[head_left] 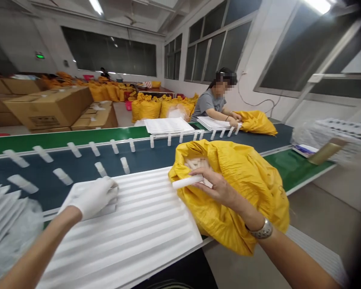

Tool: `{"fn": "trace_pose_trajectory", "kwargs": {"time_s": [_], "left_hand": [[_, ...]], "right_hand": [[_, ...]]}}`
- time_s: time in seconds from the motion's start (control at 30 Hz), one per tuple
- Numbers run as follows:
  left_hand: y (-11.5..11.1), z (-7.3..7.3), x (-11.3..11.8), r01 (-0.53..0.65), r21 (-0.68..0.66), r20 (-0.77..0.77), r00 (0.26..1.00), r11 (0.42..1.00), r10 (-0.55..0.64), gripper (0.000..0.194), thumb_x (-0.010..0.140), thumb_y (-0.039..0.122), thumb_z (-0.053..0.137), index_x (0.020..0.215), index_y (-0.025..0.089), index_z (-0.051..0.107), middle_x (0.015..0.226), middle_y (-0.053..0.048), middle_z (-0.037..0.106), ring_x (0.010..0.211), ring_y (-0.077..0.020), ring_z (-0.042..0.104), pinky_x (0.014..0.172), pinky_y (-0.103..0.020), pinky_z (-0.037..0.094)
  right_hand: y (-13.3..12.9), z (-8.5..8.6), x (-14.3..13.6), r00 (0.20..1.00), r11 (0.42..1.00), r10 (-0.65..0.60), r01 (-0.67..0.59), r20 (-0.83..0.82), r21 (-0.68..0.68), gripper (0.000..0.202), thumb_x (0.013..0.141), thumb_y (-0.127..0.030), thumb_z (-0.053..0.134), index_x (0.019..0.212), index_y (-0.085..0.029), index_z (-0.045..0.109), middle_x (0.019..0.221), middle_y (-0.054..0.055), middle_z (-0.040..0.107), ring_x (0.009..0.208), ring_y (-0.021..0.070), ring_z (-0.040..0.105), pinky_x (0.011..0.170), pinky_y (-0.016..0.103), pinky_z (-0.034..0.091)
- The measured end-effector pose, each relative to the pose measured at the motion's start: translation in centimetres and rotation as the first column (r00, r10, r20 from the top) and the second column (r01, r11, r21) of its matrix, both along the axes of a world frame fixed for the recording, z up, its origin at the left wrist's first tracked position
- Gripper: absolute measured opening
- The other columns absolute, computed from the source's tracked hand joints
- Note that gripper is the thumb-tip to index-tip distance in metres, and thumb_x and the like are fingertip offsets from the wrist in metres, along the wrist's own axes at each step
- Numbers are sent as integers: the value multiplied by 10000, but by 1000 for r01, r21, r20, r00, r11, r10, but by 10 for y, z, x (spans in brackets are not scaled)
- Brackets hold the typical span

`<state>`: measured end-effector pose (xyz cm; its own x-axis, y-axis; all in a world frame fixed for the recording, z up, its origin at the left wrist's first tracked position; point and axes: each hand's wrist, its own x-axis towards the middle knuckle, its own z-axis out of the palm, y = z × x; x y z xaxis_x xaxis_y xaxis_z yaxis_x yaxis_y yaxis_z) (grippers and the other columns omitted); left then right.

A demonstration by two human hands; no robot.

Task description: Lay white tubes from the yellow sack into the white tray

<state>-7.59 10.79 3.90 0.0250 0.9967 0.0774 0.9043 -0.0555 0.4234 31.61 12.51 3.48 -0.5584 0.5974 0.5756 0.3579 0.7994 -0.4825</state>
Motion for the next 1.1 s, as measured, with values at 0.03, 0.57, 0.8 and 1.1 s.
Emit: {"fn": "trace_pose_trajectory", "kwargs": {"time_s": [0.03, 0.57, 0.8, 1.1], "left_hand": [[-6, 2, 9, 34, -26, 33, 999, 999, -34, 249, 851, 415, 549, 823, 207, 683, 793, -14, 692, 713, -205, 619, 678, -277, 425], [-68, -13, 108, 381, -30, 562, 771, 924, -299, 270, 1003, 440, 438, 1139, 250, 572, 1059, -25, 678, 958, -206, 647, 872, -339, 502], [-83, -39, 130, 314, 167, 521, 777, 935, -354, 195, 1021, 344, 437, 1158, 251, 539, 1091, -40, 669, 998, -197, 650, 893, -358, 505], [-94, -24, 129, 356, -125, 624, 754, 926, -206, 321, 992, 487, 444, 1067, 222, 608, 953, -38, 702, 836, -203, 656, 789, -331, 530]], "right_hand": [[-1, 3, -11, 999, 999, 38, -37, -13, 19, 244, 1017, -307, 593, 1249, -234, 598, 1160, 83, 700, 1110, 224, 654, 1001, 379, 522], [-26, 11, -30, 987, 990, 102, -89, 127, -107, 332, 1031, -483, 546, 1076, -179, 672, 780, 16, 661, 686, 157, 606, 667, 259, 469], [-34, 10, -28, 984, 945, 120, -72, 135, -319, 379, 1014, -514, 561, 937, -163, 681, 600, -57, 512, 538, 102, 475, 555, 233, 346], [-32, 24, -27, 897, 935, 332, -273, 291, -226, 380, 1023, -529, 530, 1141, -180, 623, 1036, 70, 663, 953, 186, 619, 862, 273, 457]]}}
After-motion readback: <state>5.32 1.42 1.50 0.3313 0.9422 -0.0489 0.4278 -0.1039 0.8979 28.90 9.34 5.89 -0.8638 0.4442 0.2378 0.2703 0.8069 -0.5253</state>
